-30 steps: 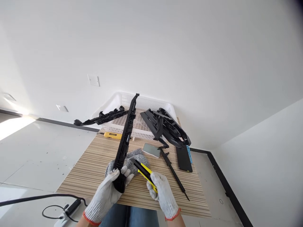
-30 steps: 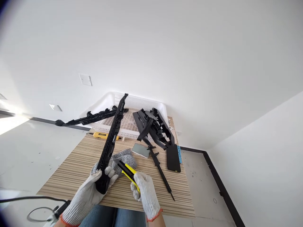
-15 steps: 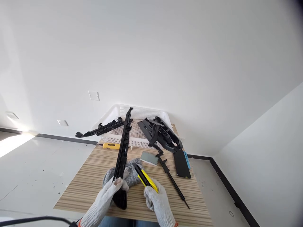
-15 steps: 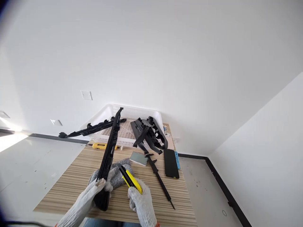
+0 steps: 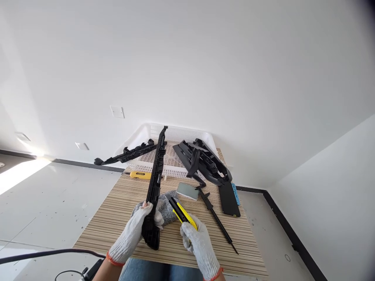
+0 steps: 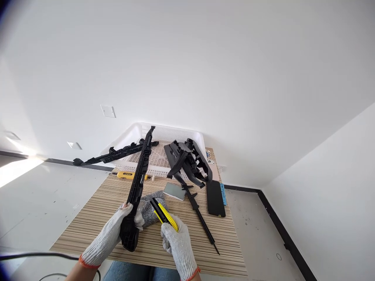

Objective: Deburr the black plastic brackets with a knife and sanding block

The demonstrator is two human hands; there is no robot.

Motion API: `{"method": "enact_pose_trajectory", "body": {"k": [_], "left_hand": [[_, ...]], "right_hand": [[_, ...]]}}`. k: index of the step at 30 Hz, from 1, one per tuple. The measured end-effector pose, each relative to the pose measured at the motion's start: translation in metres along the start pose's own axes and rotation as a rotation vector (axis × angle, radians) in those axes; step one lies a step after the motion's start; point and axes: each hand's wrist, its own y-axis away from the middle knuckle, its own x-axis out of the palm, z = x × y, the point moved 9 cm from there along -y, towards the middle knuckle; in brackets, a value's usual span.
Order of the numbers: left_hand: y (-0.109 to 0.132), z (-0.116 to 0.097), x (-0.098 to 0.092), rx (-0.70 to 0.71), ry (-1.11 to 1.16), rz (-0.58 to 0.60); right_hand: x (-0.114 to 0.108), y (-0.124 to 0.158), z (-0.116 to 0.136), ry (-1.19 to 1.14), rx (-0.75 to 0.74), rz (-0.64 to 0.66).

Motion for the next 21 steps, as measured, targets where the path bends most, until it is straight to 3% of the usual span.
{"method": "enact_pose_trajectory", "body": {"k": [3, 6, 11, 15, 21], "left_hand": [[-0.004, 0.002, 0.011, -0.076, 0.174, 0.024], [-0.007, 0.004, 0.013, -0.109, 0.202, 0.004], [-0.006, 0.005, -0.003, -0.068, 0.098, -0.122], [-0.004, 0.009, -0.015, -0.106, 0.036, -0.177], [-0.004, 0.007, -0.019, -0.081, -0.006, -0.087]], "right_hand": [[0.001, -0.001, 0.002, 0.011, -0.018, 0.020], [0.001, 0.002, 0.004, 0.022, -0.032, 0.032], [0.007, 0.012, 0.005, 0.118, -0.101, 0.099], [0.009, 0.016, 0.010, 0.296, -0.192, 0.075], [0.005, 0.018, 0.025, 0.447, -0.345, -0.004]]}}
